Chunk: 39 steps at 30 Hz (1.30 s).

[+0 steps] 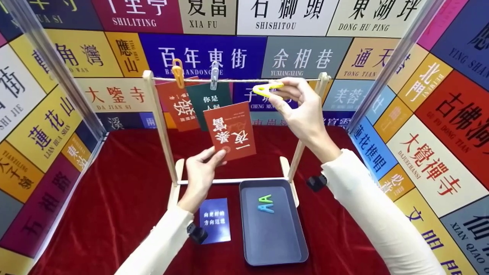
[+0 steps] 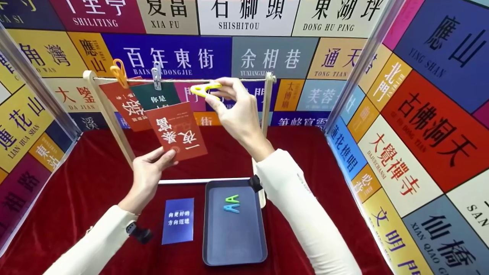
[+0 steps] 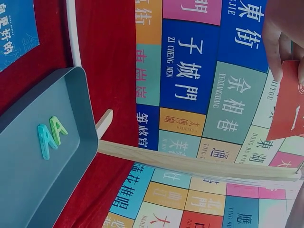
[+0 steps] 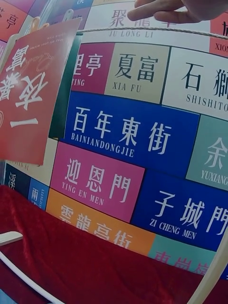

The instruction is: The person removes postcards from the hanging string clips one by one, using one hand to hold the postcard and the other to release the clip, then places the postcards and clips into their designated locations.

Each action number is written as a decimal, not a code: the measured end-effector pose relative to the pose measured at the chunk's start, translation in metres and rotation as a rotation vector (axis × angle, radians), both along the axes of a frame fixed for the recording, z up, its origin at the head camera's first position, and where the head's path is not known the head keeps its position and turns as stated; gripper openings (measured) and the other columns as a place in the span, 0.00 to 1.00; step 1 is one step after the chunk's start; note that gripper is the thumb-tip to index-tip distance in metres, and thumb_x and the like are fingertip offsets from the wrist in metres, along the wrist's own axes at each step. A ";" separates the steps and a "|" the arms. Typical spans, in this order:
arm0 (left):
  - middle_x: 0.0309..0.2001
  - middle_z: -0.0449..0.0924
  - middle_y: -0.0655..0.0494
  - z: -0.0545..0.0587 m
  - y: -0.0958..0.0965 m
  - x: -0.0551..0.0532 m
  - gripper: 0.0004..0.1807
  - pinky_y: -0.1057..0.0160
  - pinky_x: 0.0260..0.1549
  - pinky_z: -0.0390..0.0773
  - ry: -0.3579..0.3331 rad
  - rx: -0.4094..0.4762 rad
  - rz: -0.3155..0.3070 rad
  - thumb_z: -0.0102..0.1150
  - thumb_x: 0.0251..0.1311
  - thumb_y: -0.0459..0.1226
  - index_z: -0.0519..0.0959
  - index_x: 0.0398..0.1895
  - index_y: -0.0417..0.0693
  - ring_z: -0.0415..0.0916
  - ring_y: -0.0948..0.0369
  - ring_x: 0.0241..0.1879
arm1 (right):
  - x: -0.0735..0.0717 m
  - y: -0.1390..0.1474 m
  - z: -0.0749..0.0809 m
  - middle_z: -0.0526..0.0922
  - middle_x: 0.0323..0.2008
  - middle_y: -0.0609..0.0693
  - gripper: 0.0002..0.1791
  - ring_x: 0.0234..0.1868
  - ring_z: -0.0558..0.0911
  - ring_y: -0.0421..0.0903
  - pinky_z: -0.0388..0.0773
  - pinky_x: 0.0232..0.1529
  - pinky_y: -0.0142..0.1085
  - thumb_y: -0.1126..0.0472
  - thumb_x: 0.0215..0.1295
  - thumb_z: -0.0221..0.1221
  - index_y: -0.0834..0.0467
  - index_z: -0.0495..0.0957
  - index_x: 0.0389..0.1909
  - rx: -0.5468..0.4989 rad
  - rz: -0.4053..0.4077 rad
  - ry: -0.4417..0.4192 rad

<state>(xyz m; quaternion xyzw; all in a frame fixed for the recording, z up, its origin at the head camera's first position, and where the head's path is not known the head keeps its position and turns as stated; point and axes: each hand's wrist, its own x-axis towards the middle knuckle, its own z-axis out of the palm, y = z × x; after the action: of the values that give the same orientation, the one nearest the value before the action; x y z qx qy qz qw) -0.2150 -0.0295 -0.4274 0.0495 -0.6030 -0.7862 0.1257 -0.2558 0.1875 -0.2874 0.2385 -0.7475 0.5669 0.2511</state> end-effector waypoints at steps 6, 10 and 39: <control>0.46 0.83 0.29 -0.003 -0.003 0.007 0.21 0.63 0.36 0.90 -0.001 0.005 -0.004 0.66 0.60 0.25 0.76 0.56 0.23 0.87 0.67 0.25 | 0.006 0.001 -0.010 0.88 0.48 0.57 0.20 0.48 0.88 0.42 0.82 0.59 0.35 0.66 0.60 0.70 0.65 0.76 0.52 0.011 -0.006 0.018; 0.44 0.84 0.30 -0.005 -0.003 0.012 0.21 0.66 0.36 0.89 -0.010 0.001 -0.002 0.66 0.59 0.25 0.77 0.56 0.23 0.87 0.64 0.24 | 0.010 0.001 -0.017 0.88 0.48 0.57 0.21 0.49 0.88 0.43 0.83 0.56 0.33 0.66 0.60 0.69 0.65 0.76 0.52 0.018 0.004 0.025; 0.41 0.86 0.35 -0.025 -0.016 0.040 0.19 0.70 0.38 0.88 -0.054 -0.079 -0.028 0.67 0.60 0.28 0.80 0.54 0.27 0.88 0.62 0.28 | 0.032 0.006 -0.062 0.84 0.41 0.58 0.18 0.44 0.82 0.41 0.77 0.45 0.31 0.68 0.59 0.69 0.66 0.79 0.49 0.052 -0.047 0.121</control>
<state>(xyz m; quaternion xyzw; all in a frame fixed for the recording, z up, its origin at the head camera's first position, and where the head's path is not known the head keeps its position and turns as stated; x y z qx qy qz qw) -0.1748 -0.0460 -0.4523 0.0571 -0.6374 -0.7619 0.1001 -0.2243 0.1939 -0.3491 0.2612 -0.7508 0.5258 0.3026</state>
